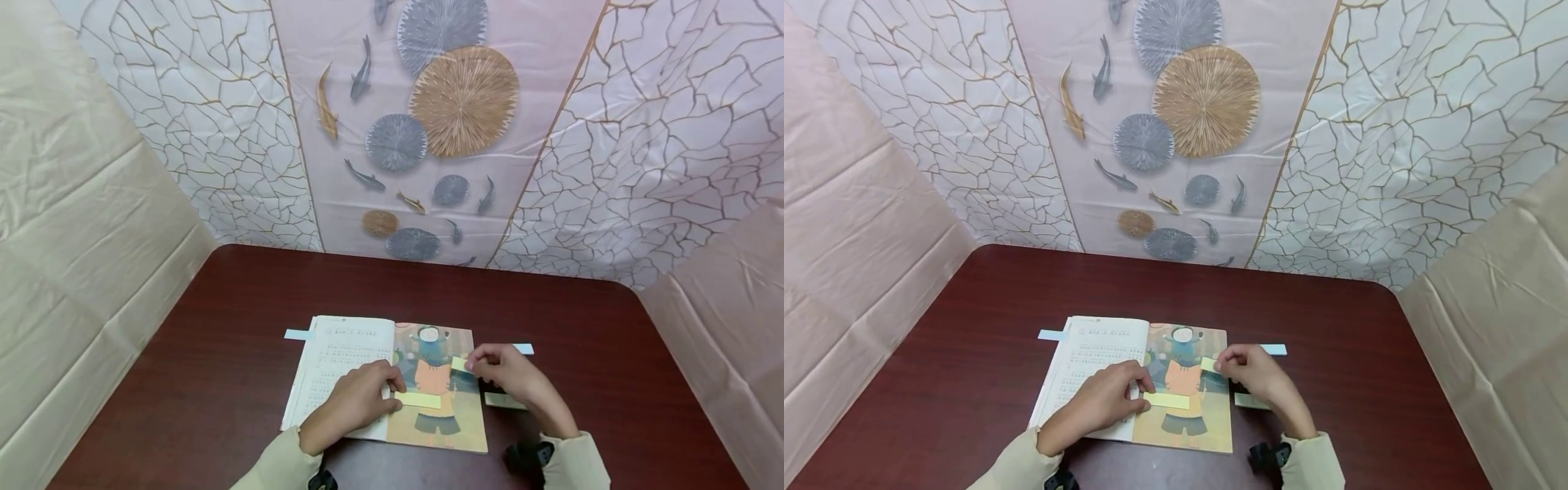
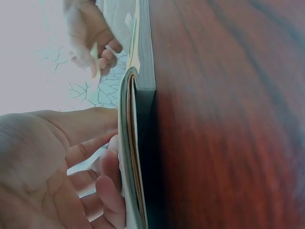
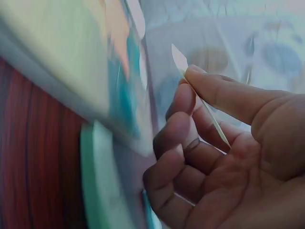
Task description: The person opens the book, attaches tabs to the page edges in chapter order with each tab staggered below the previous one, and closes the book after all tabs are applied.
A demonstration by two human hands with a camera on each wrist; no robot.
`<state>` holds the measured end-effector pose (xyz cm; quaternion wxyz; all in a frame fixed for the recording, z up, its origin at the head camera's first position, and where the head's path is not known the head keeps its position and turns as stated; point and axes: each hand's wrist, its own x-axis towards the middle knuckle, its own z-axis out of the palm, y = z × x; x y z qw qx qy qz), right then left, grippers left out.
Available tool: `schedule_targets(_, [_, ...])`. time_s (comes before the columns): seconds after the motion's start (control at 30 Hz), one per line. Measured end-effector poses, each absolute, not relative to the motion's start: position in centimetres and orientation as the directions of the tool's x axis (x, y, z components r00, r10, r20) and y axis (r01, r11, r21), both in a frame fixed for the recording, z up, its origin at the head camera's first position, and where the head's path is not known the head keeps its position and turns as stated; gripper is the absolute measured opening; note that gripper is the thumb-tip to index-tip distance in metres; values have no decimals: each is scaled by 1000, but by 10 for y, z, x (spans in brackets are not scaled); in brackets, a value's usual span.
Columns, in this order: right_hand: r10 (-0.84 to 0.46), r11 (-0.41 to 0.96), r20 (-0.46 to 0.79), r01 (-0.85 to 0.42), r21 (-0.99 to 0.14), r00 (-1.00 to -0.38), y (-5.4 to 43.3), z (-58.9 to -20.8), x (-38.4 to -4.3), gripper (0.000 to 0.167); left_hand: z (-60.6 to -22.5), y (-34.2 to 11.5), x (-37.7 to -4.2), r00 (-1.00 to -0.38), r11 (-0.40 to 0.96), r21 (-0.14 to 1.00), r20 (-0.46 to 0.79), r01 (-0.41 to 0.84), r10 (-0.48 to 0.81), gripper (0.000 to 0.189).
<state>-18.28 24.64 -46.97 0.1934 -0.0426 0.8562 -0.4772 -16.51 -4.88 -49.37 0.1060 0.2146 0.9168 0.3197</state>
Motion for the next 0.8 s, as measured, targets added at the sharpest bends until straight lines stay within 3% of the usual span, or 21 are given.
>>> schedule_targets(0.27, [-247, 586, -372, 168, -793, -895, 271, -479, -193, 15, -493, -51, -166, -886, 711, 630, -77, 312, 457, 19])
schedule_targets(0.8, [-265, 640, -382, 135, -756, -885, 275, -478, -199, 16, -495, -49, -167, -881, 709, 628, -77, 320, 466, 19])
